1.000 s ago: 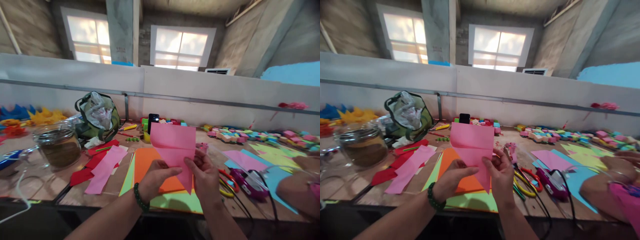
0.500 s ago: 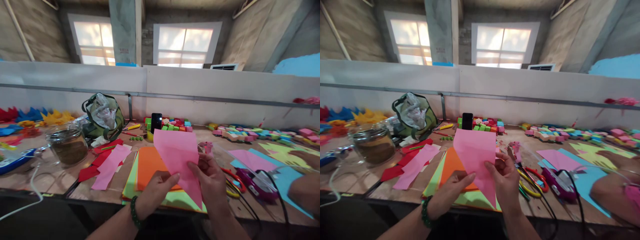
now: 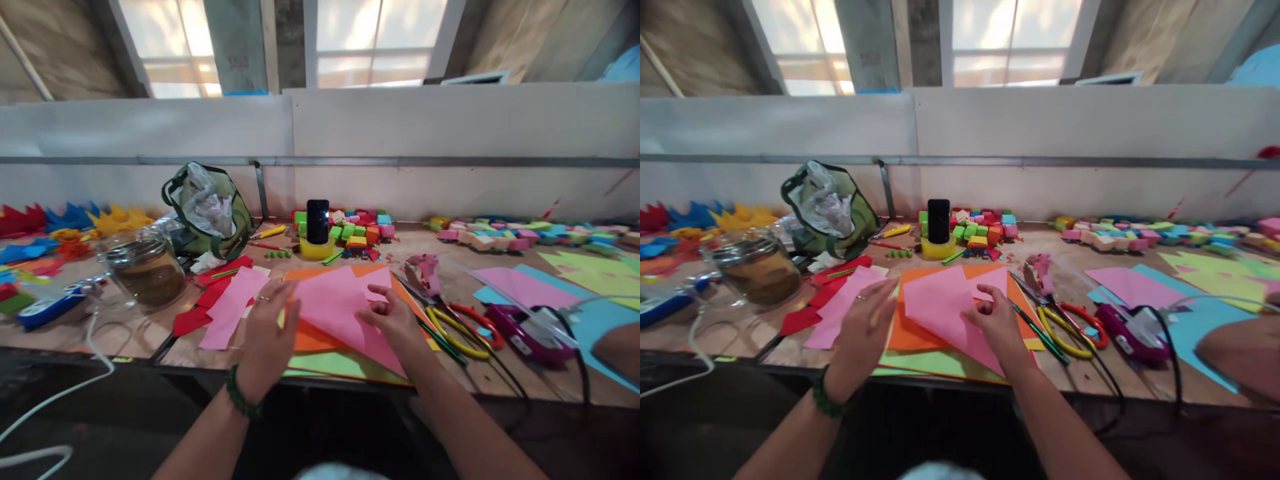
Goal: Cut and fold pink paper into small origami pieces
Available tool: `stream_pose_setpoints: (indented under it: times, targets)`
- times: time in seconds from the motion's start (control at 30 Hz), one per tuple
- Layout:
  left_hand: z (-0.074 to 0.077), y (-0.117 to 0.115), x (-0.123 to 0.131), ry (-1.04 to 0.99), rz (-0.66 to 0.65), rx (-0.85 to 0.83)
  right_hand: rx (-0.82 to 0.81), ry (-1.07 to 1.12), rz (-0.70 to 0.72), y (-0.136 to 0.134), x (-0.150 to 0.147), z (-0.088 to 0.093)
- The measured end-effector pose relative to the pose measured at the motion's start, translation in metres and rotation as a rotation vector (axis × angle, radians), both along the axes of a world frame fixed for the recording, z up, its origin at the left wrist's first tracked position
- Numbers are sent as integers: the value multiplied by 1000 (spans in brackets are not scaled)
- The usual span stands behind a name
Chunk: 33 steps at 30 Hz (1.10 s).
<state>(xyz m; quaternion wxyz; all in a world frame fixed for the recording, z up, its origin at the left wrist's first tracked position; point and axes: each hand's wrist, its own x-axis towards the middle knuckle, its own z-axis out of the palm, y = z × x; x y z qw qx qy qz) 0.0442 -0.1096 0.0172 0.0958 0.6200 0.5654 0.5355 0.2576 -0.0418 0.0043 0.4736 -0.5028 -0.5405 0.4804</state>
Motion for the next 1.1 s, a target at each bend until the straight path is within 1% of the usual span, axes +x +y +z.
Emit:
stream_pose_setpoints:
  times: [0.07, 0.1, 0.13, 0.2, 0.3, 0.43, 0.53, 0.57, 0.6, 0.63, 0.67, 0.7, 0.73, 0.77, 0.83, 0.87, 0.97, 1.1]
  targets:
    - [-5, -13, 13, 388, -145, -48, 13, -181, 14, 2, -4, -7]
    - [-7, -18, 20, 521, -217, -106, 37, -266, 18, 2, -6, -10]
    - [-10, -21, 26, 611, -262, -162, 69, -345, 21, 2, -8, -12]
    - [-14, -24, 33, 704, -283, -251, 131, -489, 16, 1, -11, -13]
    - [-18, -23, 27, 740, -247, -315, 167, -635, 10, -2, -13, -12]
    - [-22, -25, 9, 713, -213, -334, 178, -701, 39, -2, -13, -11]
    - [-25, -25, 2, 713, -207, -326, 194, -775, 58, -3, -11, -10]
    - [-25, -25, 0, 723, -205, -322, 246, -828, 55, -4, -11, -9]
    - [-25, -24, 0, 735, -204, -318, 338, -893, 55, -5, -11, -8]
    - [-25, -23, -1, 747, -205, -314, 465, -959, 73, -7, -11, -7]
    - [-24, -23, -1, 757, -208, -313, 609, -1016, 127, -10, -13, -5]
    - [-23, -22, -1, 768, -214, -314, 739, -1054, 221, -12, -15, -3]
    - [-22, -21, -1, 778, -217, -319, 831, -1078, 341, -15, -18, -1]
    - [-21, -20, -1, 787, -218, -325, 869, -1097, 466, -17, -21, 2]
    - [-21, -20, -1, 802, -222, -339, 849, -1138, 650, -21, -27, 6]
    - [-21, -20, -1, 806, -220, -343, 825, -1162, 694, -23, -29, 7]
    - [-22, -21, 0, 815, -209, -332, 809, -1191, 739, -29, -26, 8]
    - [-23, -21, 0, 825, -198, -311, 812, -1153, 718, -41, -2, 5]
